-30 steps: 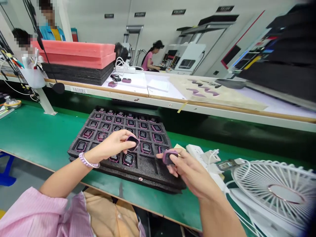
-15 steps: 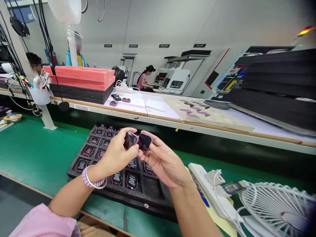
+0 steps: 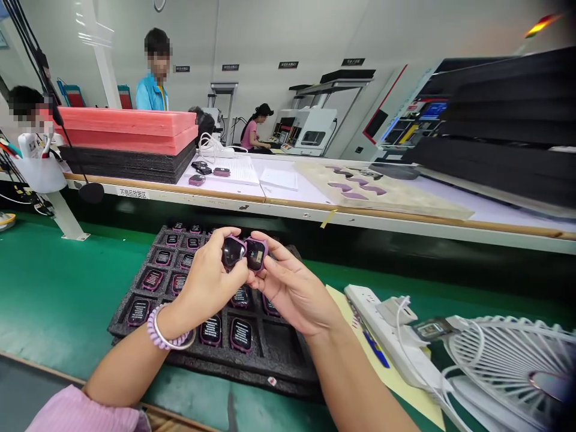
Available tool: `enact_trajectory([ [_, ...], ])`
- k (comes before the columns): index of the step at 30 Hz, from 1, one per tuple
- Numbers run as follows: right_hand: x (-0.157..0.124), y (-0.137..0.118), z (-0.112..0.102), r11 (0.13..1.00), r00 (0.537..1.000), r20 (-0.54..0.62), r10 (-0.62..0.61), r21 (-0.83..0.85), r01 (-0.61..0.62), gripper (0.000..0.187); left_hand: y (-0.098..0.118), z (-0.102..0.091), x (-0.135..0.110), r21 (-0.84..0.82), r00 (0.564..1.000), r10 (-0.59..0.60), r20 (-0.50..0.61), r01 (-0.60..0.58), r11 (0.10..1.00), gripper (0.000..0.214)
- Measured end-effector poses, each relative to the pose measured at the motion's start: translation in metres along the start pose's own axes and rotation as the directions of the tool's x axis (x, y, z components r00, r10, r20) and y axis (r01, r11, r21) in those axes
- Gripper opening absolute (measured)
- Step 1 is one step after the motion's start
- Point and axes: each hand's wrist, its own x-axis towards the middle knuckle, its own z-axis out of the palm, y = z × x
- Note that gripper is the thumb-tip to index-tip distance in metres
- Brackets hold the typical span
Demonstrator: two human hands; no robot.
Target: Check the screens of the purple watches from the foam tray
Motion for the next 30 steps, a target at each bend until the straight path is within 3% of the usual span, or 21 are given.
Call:
enact_trajectory([
  [16,-0.0008,-0.0033,0.0,0.993,1.0,0.017,-0.018,0.118,0.016,0.041,-0.0022,0.0002,0.0025,-0.032,0.992,0.016,-0.122,-0.02,0.999,0.043],
  [30,-0.0013,-0.0045,0.0009,0.989,0.997,0.071,-0.024,0.148,0.013,0.035,-0.0029,-0.0003,0.0039,-0.096,0.992,0.052,-0.111,-0.062,0.993,0.043],
])
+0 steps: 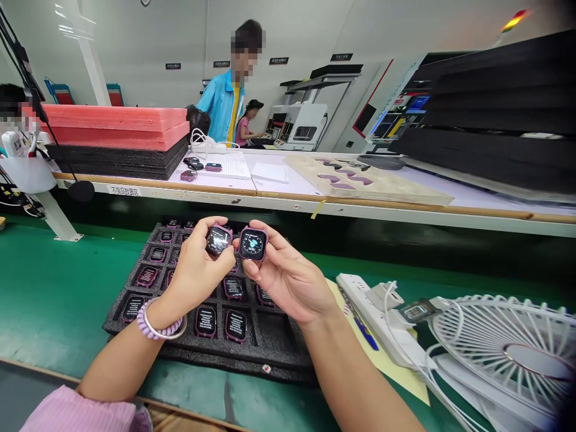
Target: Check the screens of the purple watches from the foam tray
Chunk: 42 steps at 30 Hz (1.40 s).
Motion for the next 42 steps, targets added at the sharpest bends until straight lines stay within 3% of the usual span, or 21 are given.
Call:
enact_trajectory([
  [11,-0.0007,-0.0021,0.0014,0.997,0.998,-0.008,-0.068,-0.046,0.068,0.033,-0.0005,0.0007,0.0002,-0.016,1.0,0.0,0.014,0.0,1.0,0.04],
  [20,-0.0029,-0.0029,0.0014,0.995,0.998,-0.014,-0.066,-0.076,0.065,0.034,0.0012,0.0001,-0.0001,-0.004,1.0,0.024,-0.011,-0.024,1.0,0.038],
  [26,-0.0014,-0.0035,0.0009,0.991,0.997,-0.039,-0.059,-0.119,0.054,0.039,-0.0004,0.0015,0.0,-0.092,1.0,0.014,0.013,-0.013,0.996,0.042],
  [42,-0.0017,-0.001,0.005,0.985,0.993,-0.092,-0.07,-0.165,0.054,0.041,0.0004,0.0017,-0.0009,-0.051,0.999,0.029,0.017,-0.028,0.998,0.038],
])
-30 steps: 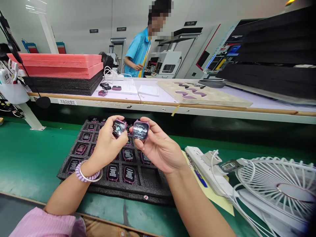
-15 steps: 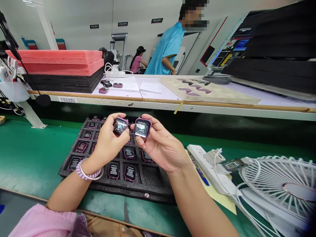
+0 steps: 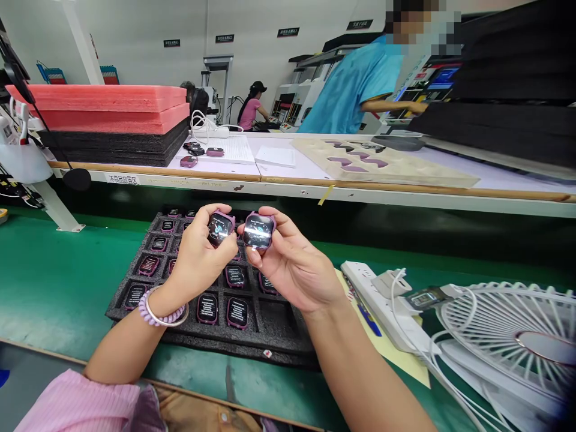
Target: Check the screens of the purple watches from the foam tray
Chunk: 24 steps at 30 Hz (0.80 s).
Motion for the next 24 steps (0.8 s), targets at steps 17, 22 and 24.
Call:
enact_trajectory([
  [17,0.0005,0.0055,0.0014,0.999,0.999,0.018,-0.038,-0.004,0.038,0.038,0.0012,-0.0005,0.0009,-0.01,1.0,0.002,-0.004,-0.002,1.0,0.037],
  [22,0.0007,0.0054,0.0016,0.999,0.999,0.02,-0.028,-0.035,0.028,0.036,-0.0003,0.0012,0.0003,-0.068,1.0,-0.022,0.011,0.023,0.997,0.039],
  [24,0.0006,0.0057,0.0018,0.999,0.999,0.016,-0.028,-0.041,0.029,0.036,-0.0009,0.0018,-0.0002,-0.06,1.0,-0.025,0.015,0.026,0.998,0.039],
])
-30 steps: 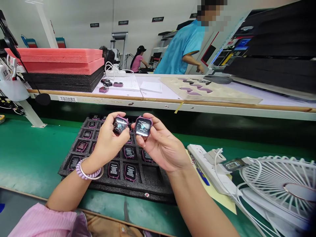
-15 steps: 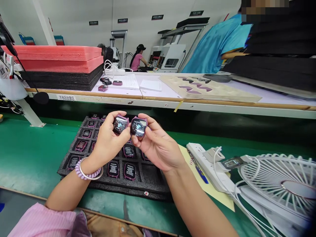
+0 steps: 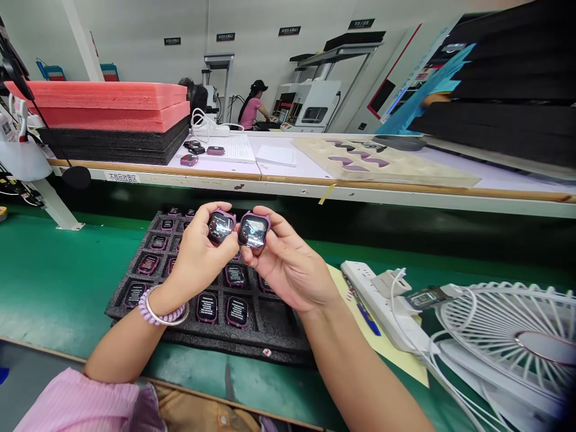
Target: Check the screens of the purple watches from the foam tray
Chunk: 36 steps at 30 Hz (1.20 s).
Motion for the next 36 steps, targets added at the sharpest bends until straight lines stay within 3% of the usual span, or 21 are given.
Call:
enact_trajectory([
  [19,0.0,-0.001,-0.001,1.0,1.0,-0.026,0.003,-0.012,-0.004,0.039,-0.002,0.0,0.001,0.035,1.0,-0.011,0.024,0.011,0.999,0.038],
  [28,0.0,0.001,0.0,0.999,1.0,0.014,0.005,0.053,-0.006,0.036,-0.004,0.0,0.002,0.072,1.0,-0.014,0.006,0.013,0.997,0.033],
  [32,0.005,0.002,-0.009,0.996,0.998,-0.026,0.061,0.071,-0.059,0.042,-0.007,0.0,0.008,-0.115,0.987,-0.158,0.039,0.161,0.98,0.046],
  [36,0.011,0.002,-0.021,0.991,0.992,-0.072,0.104,0.092,-0.098,0.043,-0.006,0.0,0.014,-0.342,0.915,-0.37,0.163,0.404,0.849,0.053],
])
